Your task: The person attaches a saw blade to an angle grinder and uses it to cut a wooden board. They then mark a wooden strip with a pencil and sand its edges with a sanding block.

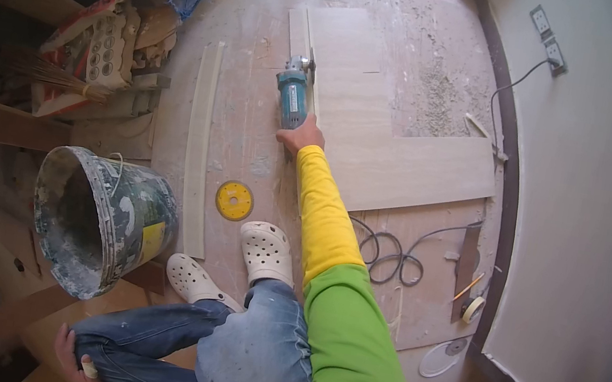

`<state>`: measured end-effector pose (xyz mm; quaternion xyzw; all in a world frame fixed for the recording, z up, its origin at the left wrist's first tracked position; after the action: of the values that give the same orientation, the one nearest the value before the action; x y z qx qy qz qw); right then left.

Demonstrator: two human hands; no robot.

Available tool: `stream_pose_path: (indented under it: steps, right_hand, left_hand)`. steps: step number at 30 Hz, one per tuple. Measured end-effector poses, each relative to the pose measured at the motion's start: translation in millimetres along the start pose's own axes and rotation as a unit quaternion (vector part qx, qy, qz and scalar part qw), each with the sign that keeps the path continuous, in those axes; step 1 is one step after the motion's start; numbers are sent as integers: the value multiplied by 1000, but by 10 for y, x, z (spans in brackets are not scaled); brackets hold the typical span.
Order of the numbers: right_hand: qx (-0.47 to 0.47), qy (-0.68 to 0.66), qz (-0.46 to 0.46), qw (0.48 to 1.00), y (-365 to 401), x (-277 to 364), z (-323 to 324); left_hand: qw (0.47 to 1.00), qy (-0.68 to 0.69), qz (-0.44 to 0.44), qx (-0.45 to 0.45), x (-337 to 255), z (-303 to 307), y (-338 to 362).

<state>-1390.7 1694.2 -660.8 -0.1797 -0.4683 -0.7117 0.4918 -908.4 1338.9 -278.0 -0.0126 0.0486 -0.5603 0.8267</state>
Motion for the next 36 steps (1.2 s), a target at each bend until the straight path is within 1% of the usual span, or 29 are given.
stream_pose_path:
  steps: [1,2,6,13,17,20,23,25,26,28,32,36]
  right_hand:
    - [3,-6,-4,1000,-13,-4,-5]
    - [7,-12,-8,1000,-13,-17,-12]
    - [-6,-18,7,1000,227,-134,-26]
    - [4,-22,-4,1000,902,-637,-76]
    - [6,-25,-3,1000,1036,-759,-95]
    - [12,-16,-20,1000,921,-722,-106]
    - [8,-23,-3,1000,683,-525,-71]
    - [5,-19,-6,1000,516,-398,-54]
    - [1,-15,-7,1000,434,-332,-37]
    - [4,-12,-8,1000,281,-242,-33]
    - [4,-3,-7,1000,72,-111,-36]
    - [6,-6,-4,1000,48,-91,-36]
  left_hand:
    - [1000,-13,6,20,18,-33,3]
    - [1000,-13,5,21,9,-26,1]
    - [1000,-11,5,10,-30,-10,-8]
    - [1000,-4,-15,1,-8,-24,31]
    - [1000,7,-11,-4,14,-23,61]
    - [1000,1,-14,-3,36,-30,65]
    - [1000,-1,-21,0,-16,6,20]
    - [996,-55,-70,-8,-303,128,-112]
    - [996,-55,-70,-7,-238,90,-68]
    - [1000,4,-12,9,1,-25,5]
    - [1000,5,-6,9,47,-41,38]
    - [1000,2,1,13,43,-35,24]
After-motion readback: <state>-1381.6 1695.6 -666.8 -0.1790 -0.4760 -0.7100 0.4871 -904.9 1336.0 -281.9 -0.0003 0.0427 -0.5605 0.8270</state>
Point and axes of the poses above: each hand's wrist, its own y-axis away from the middle knuckle, its own z-axis out of the back of the hand, x = y × z, the point moved 10 cm from there along -y, towards the middle knuckle, and after that the axes turned 9 degrees about -y, right-handed, at the moved point
